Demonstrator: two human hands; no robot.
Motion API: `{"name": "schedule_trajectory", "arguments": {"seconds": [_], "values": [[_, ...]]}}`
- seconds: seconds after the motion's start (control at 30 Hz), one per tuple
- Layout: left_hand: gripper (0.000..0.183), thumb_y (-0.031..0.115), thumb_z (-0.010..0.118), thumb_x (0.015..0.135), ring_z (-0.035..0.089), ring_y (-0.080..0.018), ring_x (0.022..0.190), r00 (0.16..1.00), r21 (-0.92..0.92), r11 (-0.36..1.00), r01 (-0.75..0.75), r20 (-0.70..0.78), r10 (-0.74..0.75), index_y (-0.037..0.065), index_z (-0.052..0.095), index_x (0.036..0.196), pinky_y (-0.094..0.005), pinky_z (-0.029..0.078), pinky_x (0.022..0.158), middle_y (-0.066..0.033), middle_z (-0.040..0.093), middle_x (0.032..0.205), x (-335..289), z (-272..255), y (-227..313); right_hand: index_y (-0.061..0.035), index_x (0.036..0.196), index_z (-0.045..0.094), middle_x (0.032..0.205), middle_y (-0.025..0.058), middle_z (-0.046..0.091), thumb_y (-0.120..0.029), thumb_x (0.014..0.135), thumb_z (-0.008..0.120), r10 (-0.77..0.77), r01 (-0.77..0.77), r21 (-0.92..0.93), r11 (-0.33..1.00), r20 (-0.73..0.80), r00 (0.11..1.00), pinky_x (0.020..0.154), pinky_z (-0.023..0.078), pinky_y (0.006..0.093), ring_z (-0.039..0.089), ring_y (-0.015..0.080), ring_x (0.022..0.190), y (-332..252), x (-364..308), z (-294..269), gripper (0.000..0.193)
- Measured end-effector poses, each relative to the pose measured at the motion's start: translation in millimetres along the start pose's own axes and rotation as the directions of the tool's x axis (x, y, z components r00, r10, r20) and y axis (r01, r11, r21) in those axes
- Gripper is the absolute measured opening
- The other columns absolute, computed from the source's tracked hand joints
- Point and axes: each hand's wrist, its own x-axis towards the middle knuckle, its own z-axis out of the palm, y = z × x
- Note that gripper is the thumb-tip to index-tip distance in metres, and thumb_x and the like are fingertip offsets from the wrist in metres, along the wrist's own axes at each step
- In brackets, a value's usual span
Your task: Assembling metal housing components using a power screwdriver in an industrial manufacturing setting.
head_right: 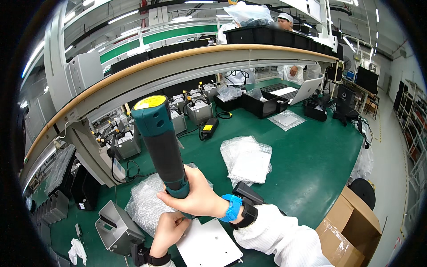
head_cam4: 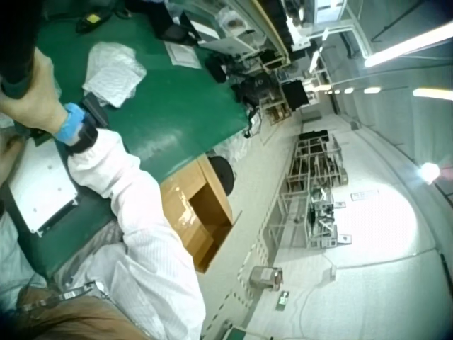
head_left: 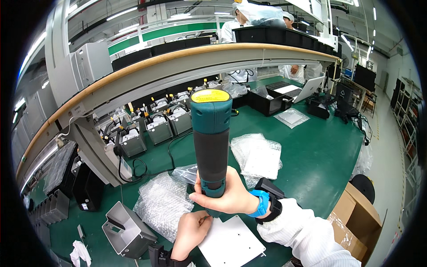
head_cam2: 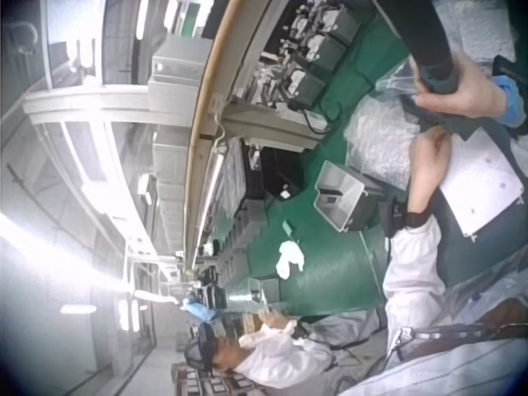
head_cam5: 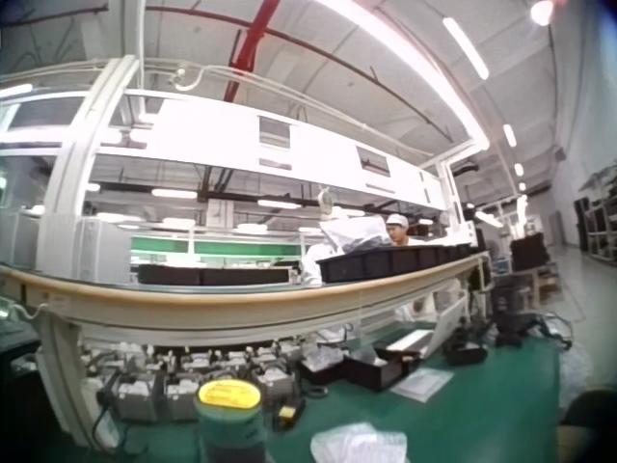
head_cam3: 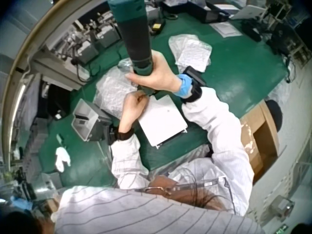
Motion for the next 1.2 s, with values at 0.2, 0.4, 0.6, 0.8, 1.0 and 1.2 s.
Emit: {"name": "schedule_trajectory", "arguments": {"seconds": [0.2,0.4,0.6,0.8,1.0,1.2], "values": [[0.014,0.015,0.059,0.076,0.057,-0.0341,0.057,0.999,0.122,0.993,-0.004,0.051,-0.003,0.002,0.063,0.076,-0.0396,0.042,0.052,-0.0163,0.057,0.060,-0.5,-2.5,5.8,-0.0034,0.076,0.055,0.068,0.0017,0.059,-0.005,0.069,0.072,0.024,-0.023,-0.024,0.999,0.021,1.000,0.056,0.044,0.0245,0.053,0.0083,0.061,0.3,-1.7,5.5,0.018],[0.014,0.018,0.060,0.076,0.058,-0.0329,0.056,0.998,0.183,0.982,-0.037,0.049,0.029,0.003,0.062,0.074,-0.0395,0.043,0.052,-0.0132,0.058,0.059,-0.2,0.6,3.8,-0.0038,0.075,0.056,0.067,0.0019,0.058,-0.005,0.069,0.072,0.033,-0.033,-0.015,0.999,0.027,0.999,0.057,0.044,0.0249,0.053,0.0090,0.061,0.8,-2.2,6.1,0.017],[0.019,0.021,0.064,0.074,0.058,-0.0314,0.054,0.997,0.221,0.973,-0.069,0.033,0.063,0.003,0.059,0.068,-0.0397,0.042,0.051,-0.0109,0.056,0.055,0.2,3.3,4.1,-0.0043,0.074,0.056,0.068,0.0011,0.058,-0.007,0.069,0.072,0.033,-0.030,-0.046,0.998,0.061,0.998,0.057,0.044,0.0250,0.053,0.0092,0.061,0.9,-2.7,6.5,0.016],[0.031,0.032,0.071,0.069,0.058,-0.0295,0.053,0.999,0.323,0.946,0.032,0.028,-0.043,0.003,0.061,0.067,-0.0395,0.042,0.050,-0.0081,0.057,0.054,-1.6,-0.5,12.7,-0.0041,0.080,0.056,0.071,0.0000,0.057,-0.011,0.070,0.074,0.096,-0.096,-0.006,0.995,0.122,0.988,0.062,0.044,0.0245,0.052,0.0085,0.066,0.8,-2.0,7.2,0.021],[0.037,0.026,0.079,0.061,0.054,-0.0255,0.049,1.000,0.261,0.965,0.007,-0.017,-0.003,-0.002,0.055,0.068,-0.0363,0.037,0.047,-0.0079,0.052,0.051,0.1,5.3,4.8,-0.0036,0.089,0.057,0.077,0.0019,0.058,-0.011,0.073,0.073,0.109,-0.151,0.142,0.978,0.269,0.957,0.066,0.044,0.0242,0.053,0.0088,0.071,2.6,-2.6,1.8,0.024],[0.022,0.026,0.071,0.065,0.061,-0.0311,0.063,0.994,0.434,0.897,0.087,0.027,-0.109,0.005,0.063,0.070,-0.0408,0.046,0.058,-0.0091,0.061,0.061,1.3,5.8,-1.9,0.0001,0.104,0.050,0.079,0.0046,0.055,-0.019,0.073,0.072,0.166,-0.176,0.029,0.984,0.216,0.962,0.065,0.042,0.0269,0.049,0.0116,0.072,0.6,-1.0,4.8,0.042]]}}
